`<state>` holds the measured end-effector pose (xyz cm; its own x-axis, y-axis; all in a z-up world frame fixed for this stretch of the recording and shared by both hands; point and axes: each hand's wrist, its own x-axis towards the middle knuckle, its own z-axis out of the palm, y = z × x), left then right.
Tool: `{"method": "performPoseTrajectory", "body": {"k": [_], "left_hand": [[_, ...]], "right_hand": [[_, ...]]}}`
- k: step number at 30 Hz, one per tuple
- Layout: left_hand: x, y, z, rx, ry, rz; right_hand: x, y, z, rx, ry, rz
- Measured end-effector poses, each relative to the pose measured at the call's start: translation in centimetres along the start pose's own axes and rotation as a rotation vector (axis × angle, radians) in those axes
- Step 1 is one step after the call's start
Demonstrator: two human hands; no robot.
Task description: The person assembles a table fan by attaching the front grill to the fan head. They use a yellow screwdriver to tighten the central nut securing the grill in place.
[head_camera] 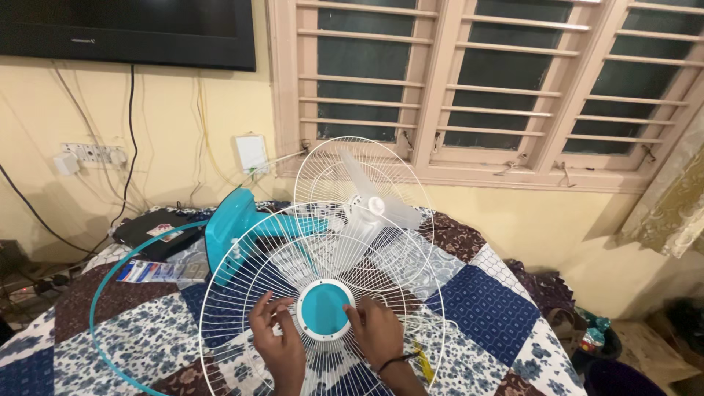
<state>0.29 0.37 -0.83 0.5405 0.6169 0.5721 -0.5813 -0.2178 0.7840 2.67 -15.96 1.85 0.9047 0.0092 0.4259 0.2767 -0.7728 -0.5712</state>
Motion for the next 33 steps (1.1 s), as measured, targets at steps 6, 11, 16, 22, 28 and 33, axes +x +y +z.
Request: {"method": "performPoseTrajectory", "body": {"k": [6,11,16,22,28,33], "left_hand": [[-0.6,0.0,0.6,0.013,-0.036,-0.047],[-1.0,-0.4,0.8,0.034,-0.096,0.061],[-0.9,-0.1,0.9,0.065,-0.121,-0.082],[-0.9,0.5,1.1,0.086,-0.173,-0.185],[-1.3,-0.1,1.3,0.158,-0.244,-0.070],[-1.3,-0.4,1.4,0.243,-0.283,-0.064]], "right_hand": [[-0.2,0.1,0.9,-0.193,-0.032,-0.056],[-0.5,0.5,1.9,-0.293,-0.019,-0.185],[-0.4,1.0,1.8,-0.254,-0.051,-0.230],[-0.3,2.2,1.4,-0.029,-0.026,-0.272],[0.5,4.0,0.2,0.380,-0.161,-0.144],[-0.9,4.5,-2.6,0.490,-0.281,0.136]]}}
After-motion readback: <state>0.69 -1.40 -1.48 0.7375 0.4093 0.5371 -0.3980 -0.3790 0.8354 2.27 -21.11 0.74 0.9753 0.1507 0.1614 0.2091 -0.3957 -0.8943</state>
